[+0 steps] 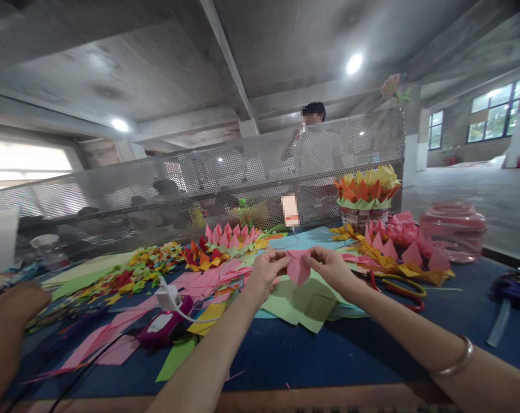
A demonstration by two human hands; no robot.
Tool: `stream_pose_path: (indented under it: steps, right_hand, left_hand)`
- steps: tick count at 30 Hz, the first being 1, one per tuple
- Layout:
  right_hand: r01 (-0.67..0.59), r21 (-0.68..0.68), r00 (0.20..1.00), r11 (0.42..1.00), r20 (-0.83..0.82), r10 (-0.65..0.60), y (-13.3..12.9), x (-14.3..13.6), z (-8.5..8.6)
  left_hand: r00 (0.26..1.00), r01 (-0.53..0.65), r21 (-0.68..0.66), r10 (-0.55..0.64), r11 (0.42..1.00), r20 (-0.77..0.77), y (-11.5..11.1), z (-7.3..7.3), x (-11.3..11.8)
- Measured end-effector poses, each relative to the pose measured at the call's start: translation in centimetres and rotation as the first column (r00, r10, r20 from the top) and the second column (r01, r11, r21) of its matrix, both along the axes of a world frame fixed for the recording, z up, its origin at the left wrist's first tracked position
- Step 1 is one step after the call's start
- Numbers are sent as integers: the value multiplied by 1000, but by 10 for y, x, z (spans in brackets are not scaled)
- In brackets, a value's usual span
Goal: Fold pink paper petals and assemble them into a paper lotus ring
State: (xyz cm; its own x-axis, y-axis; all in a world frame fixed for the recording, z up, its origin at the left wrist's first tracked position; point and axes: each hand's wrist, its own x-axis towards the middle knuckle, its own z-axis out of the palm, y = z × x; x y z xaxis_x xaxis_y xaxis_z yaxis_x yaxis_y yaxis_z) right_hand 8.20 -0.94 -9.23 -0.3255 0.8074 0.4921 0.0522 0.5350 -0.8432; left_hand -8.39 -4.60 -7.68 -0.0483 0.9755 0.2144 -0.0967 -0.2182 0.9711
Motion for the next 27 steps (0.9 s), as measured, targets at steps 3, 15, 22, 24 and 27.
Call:
stream_pose_path:
  steps: [3, 15, 22, 24, 27]
  right_hand:
    - [-3, 25, 1000, 1000, 1, 3, 1, 1, -1]
    - [28, 266, 991, 964, 116, -61, -3, 3, 2]
    - [22, 313, 991, 949, 115, -61, 0, 3, 0]
    - [13, 339, 990, 941, 130, -60, 0, 4, 0]
    - [9, 377, 989, 926, 135, -65, -1, 4, 0]
  left_hand:
    - [995, 22, -76, -14, 997, 94, -3, 4, 0]
    - [996, 75, -112, -70, 991, 50, -5, 4, 3]
    - [997, 60, -148, -52, 987, 55, -6, 5, 3]
    - [997, 53, -154, -44, 987, 60, -6, 6, 3]
    - [997, 33, -174, -21, 984, 72, -8, 8, 4]
